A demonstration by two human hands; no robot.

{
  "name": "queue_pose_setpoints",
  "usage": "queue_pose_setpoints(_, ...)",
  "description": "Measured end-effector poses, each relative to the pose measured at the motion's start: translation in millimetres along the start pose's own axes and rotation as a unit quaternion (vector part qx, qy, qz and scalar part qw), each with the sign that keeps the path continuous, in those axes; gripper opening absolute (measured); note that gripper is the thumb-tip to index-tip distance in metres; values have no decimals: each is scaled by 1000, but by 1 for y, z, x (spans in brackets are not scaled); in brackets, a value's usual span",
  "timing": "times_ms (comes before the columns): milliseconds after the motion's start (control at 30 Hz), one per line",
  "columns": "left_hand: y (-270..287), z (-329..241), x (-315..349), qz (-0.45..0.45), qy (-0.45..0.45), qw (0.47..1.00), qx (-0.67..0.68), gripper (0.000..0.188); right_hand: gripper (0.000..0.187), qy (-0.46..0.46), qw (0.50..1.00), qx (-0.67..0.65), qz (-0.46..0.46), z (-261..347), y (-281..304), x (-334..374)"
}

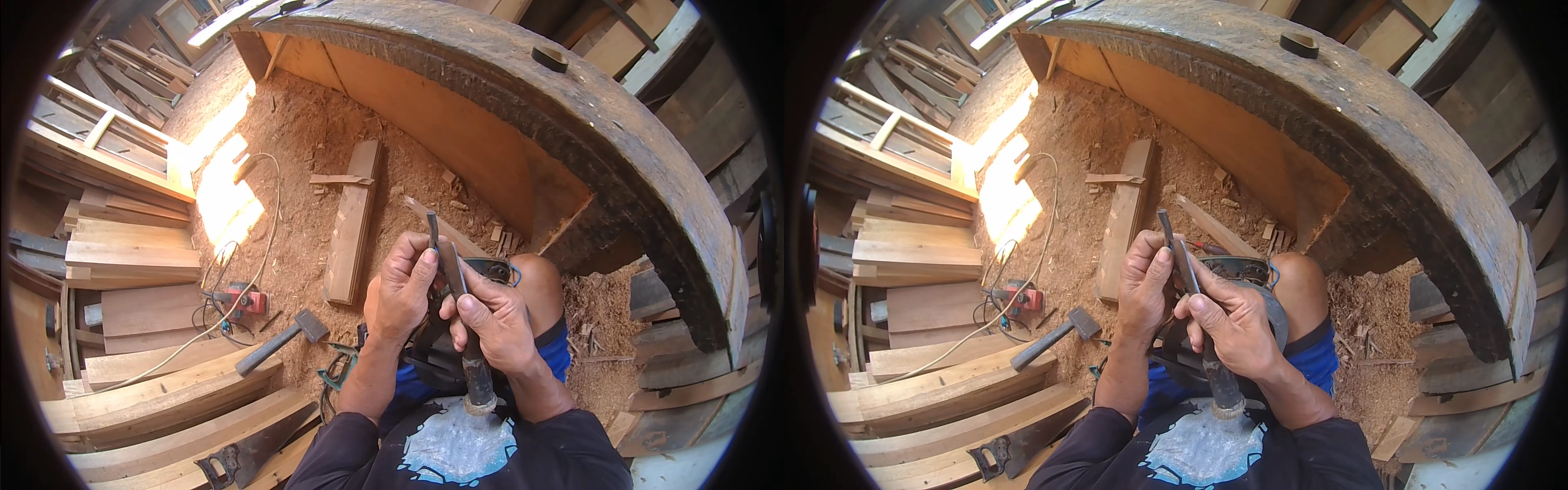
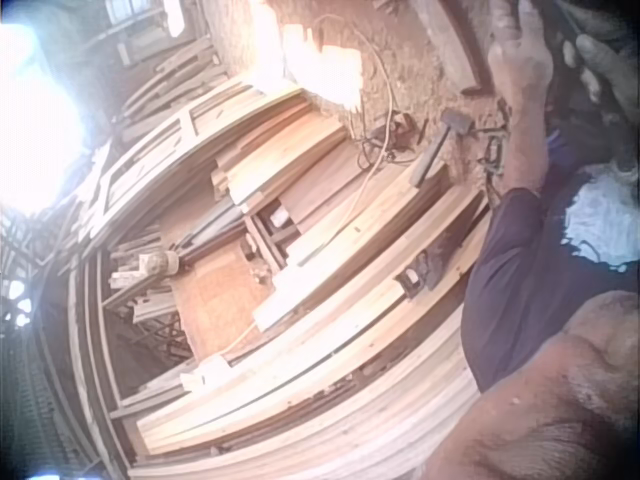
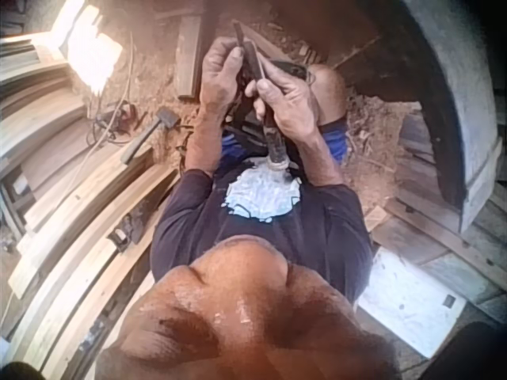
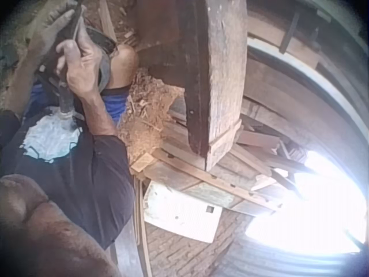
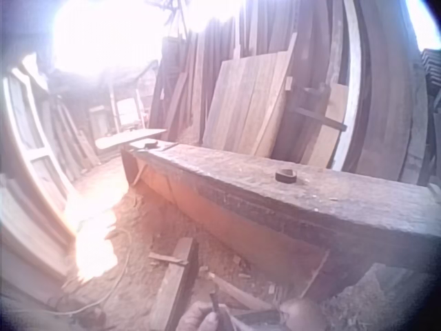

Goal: The person uses a chisel to strip electrical wires and connects them to the internal motor components of a circular saw while sitting on the floor of a woodworking workshop.

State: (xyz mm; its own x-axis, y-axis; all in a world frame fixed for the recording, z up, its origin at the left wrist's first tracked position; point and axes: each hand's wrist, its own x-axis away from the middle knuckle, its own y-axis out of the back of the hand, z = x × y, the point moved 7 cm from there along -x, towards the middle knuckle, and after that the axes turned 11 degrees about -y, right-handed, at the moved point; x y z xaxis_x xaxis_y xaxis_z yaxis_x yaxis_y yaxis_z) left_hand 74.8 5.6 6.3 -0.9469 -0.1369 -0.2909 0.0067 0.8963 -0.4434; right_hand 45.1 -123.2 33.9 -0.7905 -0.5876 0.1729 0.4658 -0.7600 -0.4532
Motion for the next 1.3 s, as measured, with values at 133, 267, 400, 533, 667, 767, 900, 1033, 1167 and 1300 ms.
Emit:
queue_pose_setpoints(133, -6, -7, 1, 11, 5, 1000, -9, 14, 53, -3, 1000, -26, 2, -2, 3, 0)
queue_pose_setpoints(267, -8, -13, -2, 20, -43, 993, -111, 14, 54, 4, 998, -69, -8, -4, -1, 1)
queue_pose_setpoints(400, -11, -19, -3, 29, -76, 982, -170, 17, 52, 8, 993, -116, -19, -3, -6, 1)
queue_pose_setpoints(533, -8, -18, -4, 14, -84, 977, -198, 17, 52, 15, 992, -123, -15, -3, -10, 0)
queue_pose_setpoints(667, -10, -24, -5, 16, -97, 973, -209, 18, 52, 11, 992, -130, -4, -2, -9, 0)
queue_pose_setpoints(767, -13, -27, -6, 34, -100, 969, -222, 17, 52, 12, 991, -133, -2, -1, -8, 1)
queue_pose_setpoints(900, -13, -19, 10, 161, -141, 872, -440, 17, 46, 144, 977, -115, -105, 40, 19, 6)
queue_pose_setpoints(1033, 15, -6, 14, -6, 17, 979, -202, 17, 37, 237, 950, -131, -153, 84, 35, 31)
queue_pose_setpoints(1167, -1, -18, 2, -30, -43, 995, -87, 18, 46, -11, 973, 121, -194, 51, 30, 1)
queue_pose_setpoints(1300, -8, -20, 0, -1, -48, 995, -83, 17, 40, 124, 953, 228, -158, 38, 17, -22)
